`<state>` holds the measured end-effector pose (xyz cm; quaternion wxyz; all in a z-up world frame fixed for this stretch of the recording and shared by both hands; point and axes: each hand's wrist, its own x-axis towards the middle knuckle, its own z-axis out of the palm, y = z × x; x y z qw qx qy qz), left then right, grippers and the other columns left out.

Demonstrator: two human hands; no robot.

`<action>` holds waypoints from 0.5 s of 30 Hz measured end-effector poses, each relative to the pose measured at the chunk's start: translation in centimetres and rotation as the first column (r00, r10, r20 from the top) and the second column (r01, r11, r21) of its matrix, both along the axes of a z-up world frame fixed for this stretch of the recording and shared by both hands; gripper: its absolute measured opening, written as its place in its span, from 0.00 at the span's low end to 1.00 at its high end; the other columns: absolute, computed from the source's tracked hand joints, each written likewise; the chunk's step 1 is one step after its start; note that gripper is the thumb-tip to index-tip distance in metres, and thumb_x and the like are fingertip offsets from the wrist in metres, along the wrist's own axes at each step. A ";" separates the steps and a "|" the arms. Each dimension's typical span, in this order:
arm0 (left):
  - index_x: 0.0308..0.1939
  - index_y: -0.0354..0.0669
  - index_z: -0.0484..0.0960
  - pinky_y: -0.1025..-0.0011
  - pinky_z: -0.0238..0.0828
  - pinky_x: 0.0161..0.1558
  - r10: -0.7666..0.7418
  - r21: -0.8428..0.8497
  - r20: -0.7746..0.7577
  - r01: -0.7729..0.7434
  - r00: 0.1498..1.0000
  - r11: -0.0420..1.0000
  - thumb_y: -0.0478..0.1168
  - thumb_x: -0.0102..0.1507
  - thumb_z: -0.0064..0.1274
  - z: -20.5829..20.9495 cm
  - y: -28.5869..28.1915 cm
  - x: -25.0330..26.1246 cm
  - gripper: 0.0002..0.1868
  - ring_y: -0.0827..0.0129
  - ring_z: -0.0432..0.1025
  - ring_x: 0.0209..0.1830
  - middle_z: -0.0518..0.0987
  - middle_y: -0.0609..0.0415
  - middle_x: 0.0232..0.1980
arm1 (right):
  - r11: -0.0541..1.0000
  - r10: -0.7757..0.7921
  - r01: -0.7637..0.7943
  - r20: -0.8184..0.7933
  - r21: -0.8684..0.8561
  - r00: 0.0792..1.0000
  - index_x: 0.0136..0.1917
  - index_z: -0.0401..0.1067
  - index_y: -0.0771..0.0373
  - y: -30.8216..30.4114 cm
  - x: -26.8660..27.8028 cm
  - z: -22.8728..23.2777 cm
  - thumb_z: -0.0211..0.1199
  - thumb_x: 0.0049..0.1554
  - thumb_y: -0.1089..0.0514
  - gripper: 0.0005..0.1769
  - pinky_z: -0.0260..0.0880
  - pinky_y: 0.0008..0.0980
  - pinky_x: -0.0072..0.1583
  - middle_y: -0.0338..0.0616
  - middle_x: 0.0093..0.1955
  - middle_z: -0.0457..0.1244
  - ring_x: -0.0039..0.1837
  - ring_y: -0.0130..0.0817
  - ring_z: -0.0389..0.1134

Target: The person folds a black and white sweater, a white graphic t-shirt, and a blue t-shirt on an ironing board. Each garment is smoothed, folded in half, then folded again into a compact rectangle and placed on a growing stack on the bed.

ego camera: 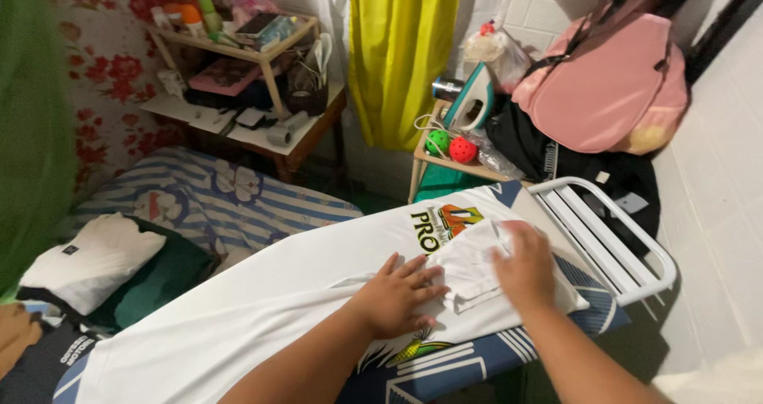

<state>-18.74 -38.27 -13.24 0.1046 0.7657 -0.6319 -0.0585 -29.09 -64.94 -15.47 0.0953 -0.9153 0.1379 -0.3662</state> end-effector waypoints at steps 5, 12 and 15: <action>0.77 0.59 0.60 0.43 0.31 0.75 0.082 -0.040 -0.044 -0.084 0.996 0.996 0.65 0.67 0.37 -1.1 2.0 0.9 0.36 0.51 0.39 0.83 0.50 0.53 0.83 | 0.927 0.278 -0.306 -0.149 -0.215 0.949 0.59 0.74 0.54 5.6 1.1 1.0 0.66 0.47 0.49 0.26 0.58 0.53 0.61 0.50 0.62 0.64 0.64 0.50 0.64; 0.78 0.60 0.56 0.45 0.28 0.76 0.417 0.067 -0.036 -0.414 0.908 0.908 0.64 0.68 0.36 -2.1 9.4 5.6 0.36 0.54 0.36 0.83 0.47 0.55 0.83 | 0.999 -0.008 -0.010 -0.520 -0.033 0.854 0.50 0.77 0.46 3.9 5.3 2.3 0.58 0.59 0.40 0.14 0.63 0.48 0.62 0.28 0.58 0.69 0.64 0.33 0.67; 0.78 0.61 0.56 0.45 0.29 0.76 0.598 0.089 -0.008 -0.595 0.801 0.798 0.64 0.68 0.36 -2.2 13.8 7.7 0.35 0.55 0.37 0.83 0.47 0.56 0.83 | 0.994 0.063 -0.096 -0.427 -0.057 0.902 0.52 0.77 0.48 2.7 8.9 2.2 0.58 0.57 0.41 0.16 0.63 0.51 0.64 0.31 0.63 0.67 0.67 0.35 0.65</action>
